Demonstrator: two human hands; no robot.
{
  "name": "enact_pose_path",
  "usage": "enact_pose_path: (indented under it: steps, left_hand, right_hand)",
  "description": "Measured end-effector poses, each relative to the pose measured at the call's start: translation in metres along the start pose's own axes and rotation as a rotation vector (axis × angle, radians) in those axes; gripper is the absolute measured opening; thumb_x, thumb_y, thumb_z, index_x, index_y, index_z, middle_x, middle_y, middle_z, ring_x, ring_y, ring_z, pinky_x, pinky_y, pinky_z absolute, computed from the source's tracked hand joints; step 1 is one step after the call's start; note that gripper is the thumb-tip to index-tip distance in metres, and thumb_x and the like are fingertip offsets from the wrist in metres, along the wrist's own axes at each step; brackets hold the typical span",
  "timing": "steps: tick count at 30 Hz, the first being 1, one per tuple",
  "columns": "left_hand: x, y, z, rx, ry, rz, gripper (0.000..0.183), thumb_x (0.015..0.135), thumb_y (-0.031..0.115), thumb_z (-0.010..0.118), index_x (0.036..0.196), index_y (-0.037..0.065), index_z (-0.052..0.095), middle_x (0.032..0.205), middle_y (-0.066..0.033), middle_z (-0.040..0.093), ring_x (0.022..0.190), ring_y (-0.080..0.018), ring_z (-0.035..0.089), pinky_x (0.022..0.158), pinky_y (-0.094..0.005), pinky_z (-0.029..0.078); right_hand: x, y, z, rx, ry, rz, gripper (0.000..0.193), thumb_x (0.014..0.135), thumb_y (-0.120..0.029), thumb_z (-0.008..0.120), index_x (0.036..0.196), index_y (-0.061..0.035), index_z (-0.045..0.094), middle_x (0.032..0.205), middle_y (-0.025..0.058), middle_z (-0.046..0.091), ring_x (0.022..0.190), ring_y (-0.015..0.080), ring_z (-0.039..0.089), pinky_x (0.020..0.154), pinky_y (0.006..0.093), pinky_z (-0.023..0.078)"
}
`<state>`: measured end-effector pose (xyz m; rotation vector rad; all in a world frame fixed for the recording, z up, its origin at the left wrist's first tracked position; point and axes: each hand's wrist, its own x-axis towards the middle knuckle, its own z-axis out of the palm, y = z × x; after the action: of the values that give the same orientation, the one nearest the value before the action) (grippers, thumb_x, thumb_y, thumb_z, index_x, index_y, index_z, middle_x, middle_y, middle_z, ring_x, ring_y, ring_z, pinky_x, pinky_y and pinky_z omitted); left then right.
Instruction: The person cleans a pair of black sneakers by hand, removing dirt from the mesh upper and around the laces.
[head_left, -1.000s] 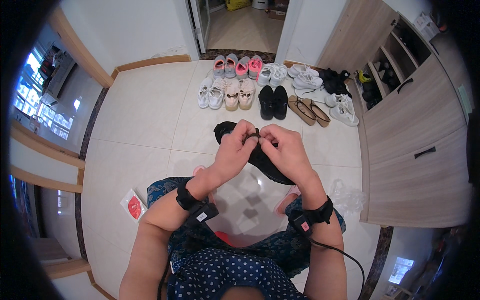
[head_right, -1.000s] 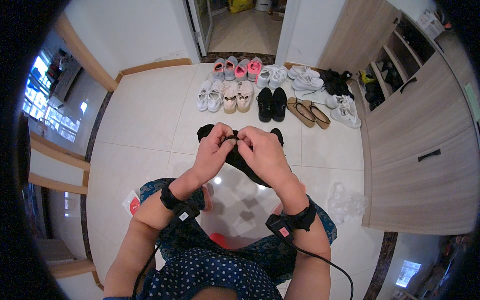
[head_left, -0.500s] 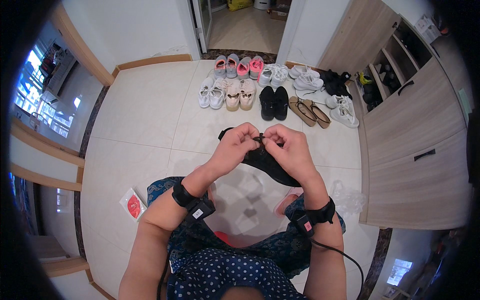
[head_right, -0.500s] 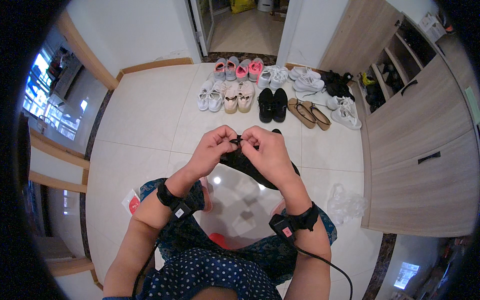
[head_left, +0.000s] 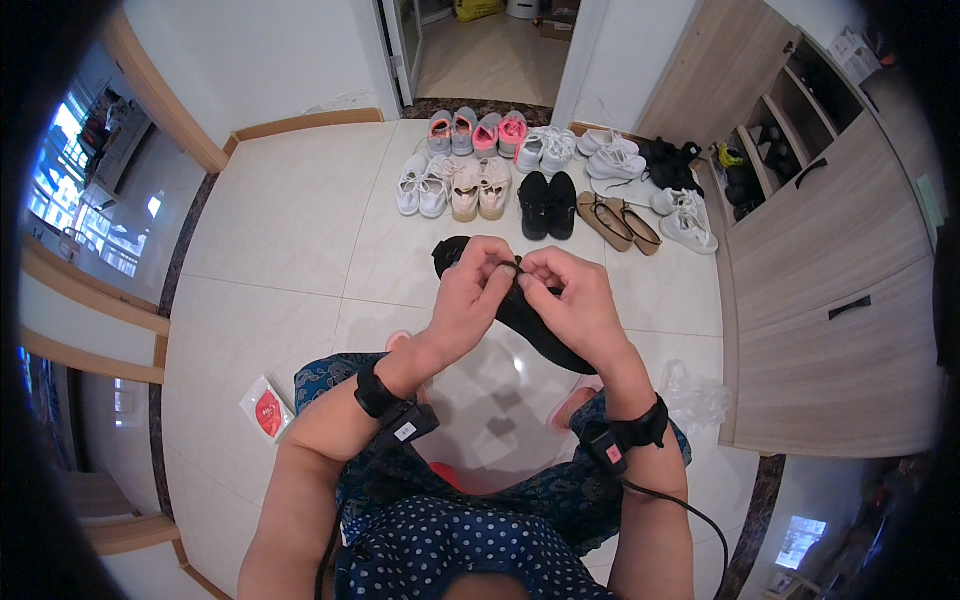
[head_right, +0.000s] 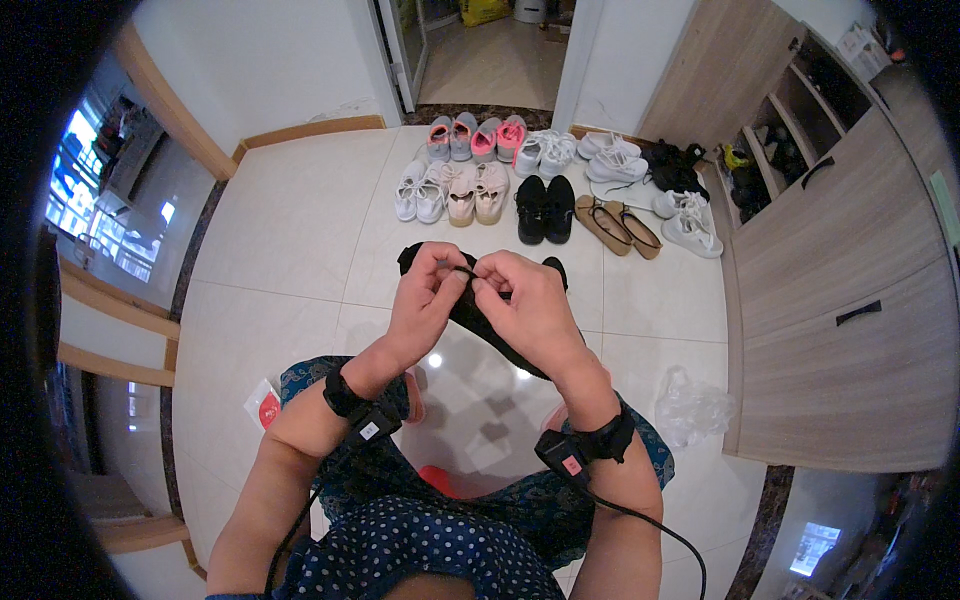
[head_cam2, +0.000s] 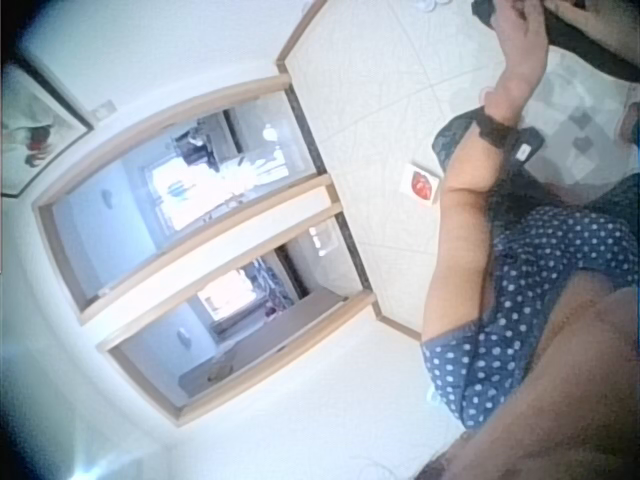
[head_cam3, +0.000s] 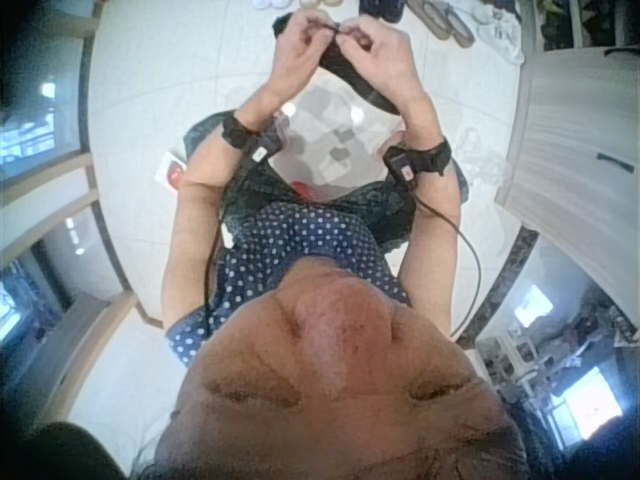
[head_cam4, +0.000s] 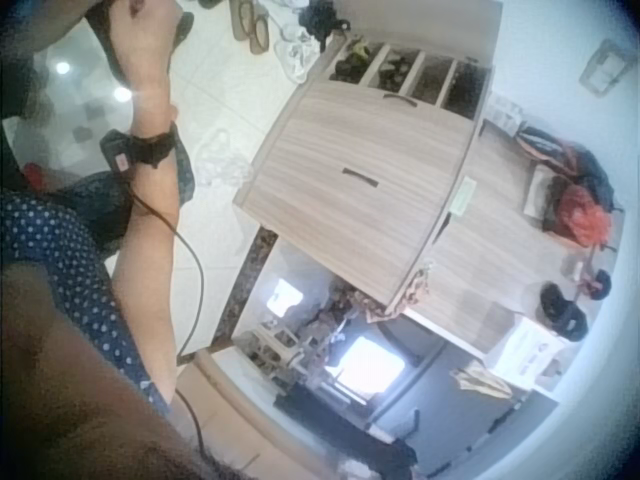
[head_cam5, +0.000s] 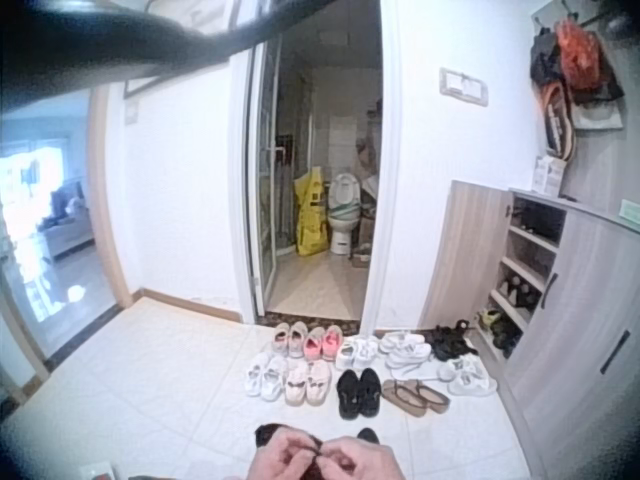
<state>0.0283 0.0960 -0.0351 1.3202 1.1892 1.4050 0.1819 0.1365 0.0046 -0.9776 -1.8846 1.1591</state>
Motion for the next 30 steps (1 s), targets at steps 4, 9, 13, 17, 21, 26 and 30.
enact_pose_path:
  steps: [4, 9, 13, 17, 21, 26, 30]
  left_hand:
    - [0.003, -0.010, -0.002, -0.035, 0.089, 0.169, 0.012, 0.094, 0.007, 0.051, 0.105, 0.003, 0.048, 0.079, 0.0002, 0.055, 0.072, -0.0033, 0.050, 0.062, -0.0201, 0.042]
    - [0.004, -0.003, -0.002, -0.081, 0.078, 0.173, 0.015, 0.095, 0.008, 0.050, 0.109, 0.003, 0.053, 0.085, 0.0016, 0.056, 0.077, -0.0029, 0.050, 0.067, -0.0184, 0.042]
    - [0.004, -0.001, -0.008, -0.042, 0.029, 0.076, 0.016, 0.095, 0.012, 0.053, 0.107, 0.002, 0.058, 0.100, -0.0004, 0.057, 0.088, -0.0052, 0.053, 0.077, -0.0198, 0.044]
    - [0.006, 0.000, -0.010, -0.062, -0.028, 0.055, 0.015, 0.094, 0.012, 0.055, 0.104, 0.002, 0.060, 0.094, 0.0007, 0.059, 0.085, -0.0052, 0.053, 0.074, -0.0202, 0.044]
    - [0.007, 0.008, -0.017, -0.007, -0.169, 0.075, 0.014, 0.092, 0.011, 0.057, 0.102, 0.001, 0.060, 0.090, 0.0008, 0.061, 0.081, -0.0054, 0.054, 0.073, -0.0204, 0.045]
    - [0.006, 0.012, -0.016, 0.085, -0.186, 0.109, 0.012, 0.089, 0.009, 0.060, 0.098, 0.000, 0.061, 0.089, -0.0008, 0.063, 0.080, -0.0053, 0.056, 0.072, -0.0201, 0.046]
    - [0.006, 0.013, -0.013, 0.079, -0.119, 0.037, 0.012, 0.088, 0.008, 0.060, 0.097, 0.000, 0.062, 0.085, -0.0008, 0.063, 0.077, -0.0054, 0.056, 0.069, -0.0204, 0.047]
  right_hand:
    - [0.000, -0.010, -0.005, -0.068, -0.019, -0.146, 0.016, 0.079, -0.007, 0.064, 0.092, 0.0022, 0.062, 0.079, 0.0129, 0.062, 0.068, 0.0213, 0.061, 0.063, 0.0302, 0.048]
    - [0.001, -0.008, -0.011, -0.112, -0.056, -0.244, 0.015, 0.079, -0.006, 0.064, 0.094, 0.0006, 0.065, 0.078, 0.0116, 0.060, 0.068, 0.0242, 0.060, 0.062, 0.0308, 0.046]
    - [0.003, 0.001, -0.013, -0.043, -0.069, -0.210, 0.015, 0.081, -0.004, 0.063, 0.095, 0.0002, 0.066, 0.077, 0.0103, 0.060, 0.068, 0.0220, 0.059, 0.063, 0.0295, 0.045]
    - [0.002, 0.007, -0.011, 0.196, -0.025, 0.002, 0.015, 0.082, -0.005, 0.065, 0.095, 0.0011, 0.067, 0.082, 0.0059, 0.065, 0.073, 0.0122, 0.060, 0.066, 0.0246, 0.047]
    - [0.002, 0.000, -0.017, 0.290, -0.048, 0.132, 0.014, 0.082, -0.005, 0.066, 0.094, 0.0018, 0.067, 0.084, 0.0036, 0.067, 0.076, 0.0072, 0.059, 0.068, 0.0218, 0.047]
    - [0.003, 0.004, -0.015, 0.249, 0.028, 0.127, 0.014, 0.081, -0.004, 0.067, 0.093, 0.0021, 0.066, 0.081, 0.0035, 0.066, 0.072, 0.0061, 0.059, 0.065, 0.0212, 0.047]
    - [0.001, -0.006, -0.014, 0.194, 0.060, 0.157, 0.013, 0.080, -0.005, 0.068, 0.092, 0.0018, 0.067, 0.080, 0.0035, 0.067, 0.071, 0.0062, 0.059, 0.064, 0.0218, 0.047]
